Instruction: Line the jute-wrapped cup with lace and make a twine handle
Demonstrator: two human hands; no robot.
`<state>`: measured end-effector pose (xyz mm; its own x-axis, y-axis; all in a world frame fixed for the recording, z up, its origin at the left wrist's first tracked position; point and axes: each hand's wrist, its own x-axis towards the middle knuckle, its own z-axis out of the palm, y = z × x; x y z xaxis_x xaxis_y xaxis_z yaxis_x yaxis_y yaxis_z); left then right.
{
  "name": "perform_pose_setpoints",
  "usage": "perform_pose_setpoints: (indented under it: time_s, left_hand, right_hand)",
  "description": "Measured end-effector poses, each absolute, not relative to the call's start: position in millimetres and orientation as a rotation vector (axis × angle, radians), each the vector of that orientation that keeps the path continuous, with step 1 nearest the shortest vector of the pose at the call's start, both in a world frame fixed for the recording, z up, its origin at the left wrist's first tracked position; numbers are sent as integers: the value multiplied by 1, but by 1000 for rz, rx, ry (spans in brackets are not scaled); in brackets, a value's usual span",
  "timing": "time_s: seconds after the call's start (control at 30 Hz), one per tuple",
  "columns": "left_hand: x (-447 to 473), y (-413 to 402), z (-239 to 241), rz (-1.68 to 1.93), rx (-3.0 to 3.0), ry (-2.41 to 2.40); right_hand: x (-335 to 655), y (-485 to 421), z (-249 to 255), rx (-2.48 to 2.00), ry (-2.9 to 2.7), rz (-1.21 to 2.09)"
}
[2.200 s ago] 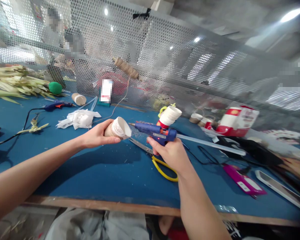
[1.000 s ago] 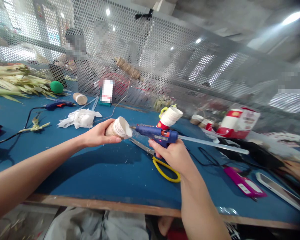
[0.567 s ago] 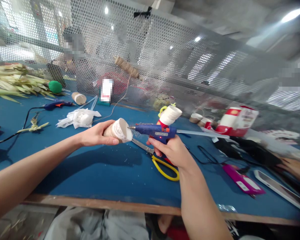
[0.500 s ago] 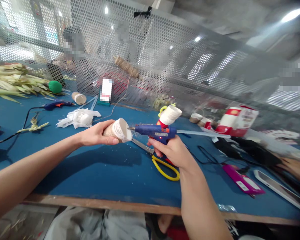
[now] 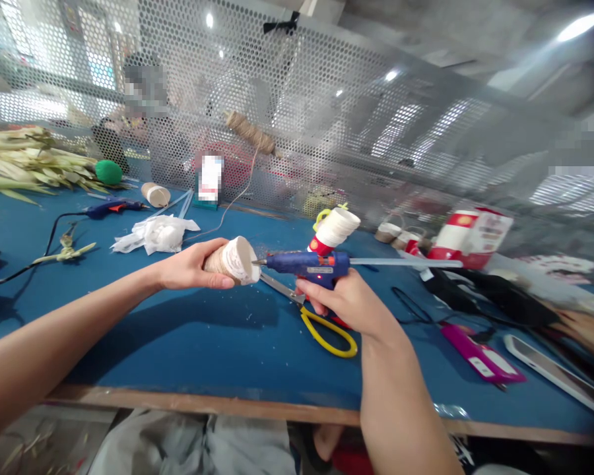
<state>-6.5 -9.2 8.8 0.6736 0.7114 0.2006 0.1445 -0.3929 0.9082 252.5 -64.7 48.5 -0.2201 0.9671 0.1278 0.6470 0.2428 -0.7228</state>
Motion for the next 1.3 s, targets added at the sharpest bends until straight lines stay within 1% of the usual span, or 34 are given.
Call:
perform_pose_setpoints:
  time_s: [0.2, 0.43, 0.63, 0.87, 1.07, 1.3]
  left_hand:
    - [-7, -9, 8, 722, 1830, 632]
    - [-7, -8, 8, 761, 1753, 585]
    - [-6, -7, 4, 891, 1660, 567]
    - [-2, -10, 5, 908, 1613, 560]
    - [-1, -12, 5, 900, 1580, 509]
    - [-1, -10, 3, 902, 1635, 537]
  right_hand:
    - [252, -65, 49, -1431, -1928, 851]
    - [254, -60, 39, -1312, -1809, 974]
    - [245, -58, 34, -1154, -1518, 1174]
    - [234, -57, 31, -1095, -1358, 1342]
    - [231, -57, 29, -1057, -1356, 1351]
    - [233, -61, 29, -1119, -1502, 1176]
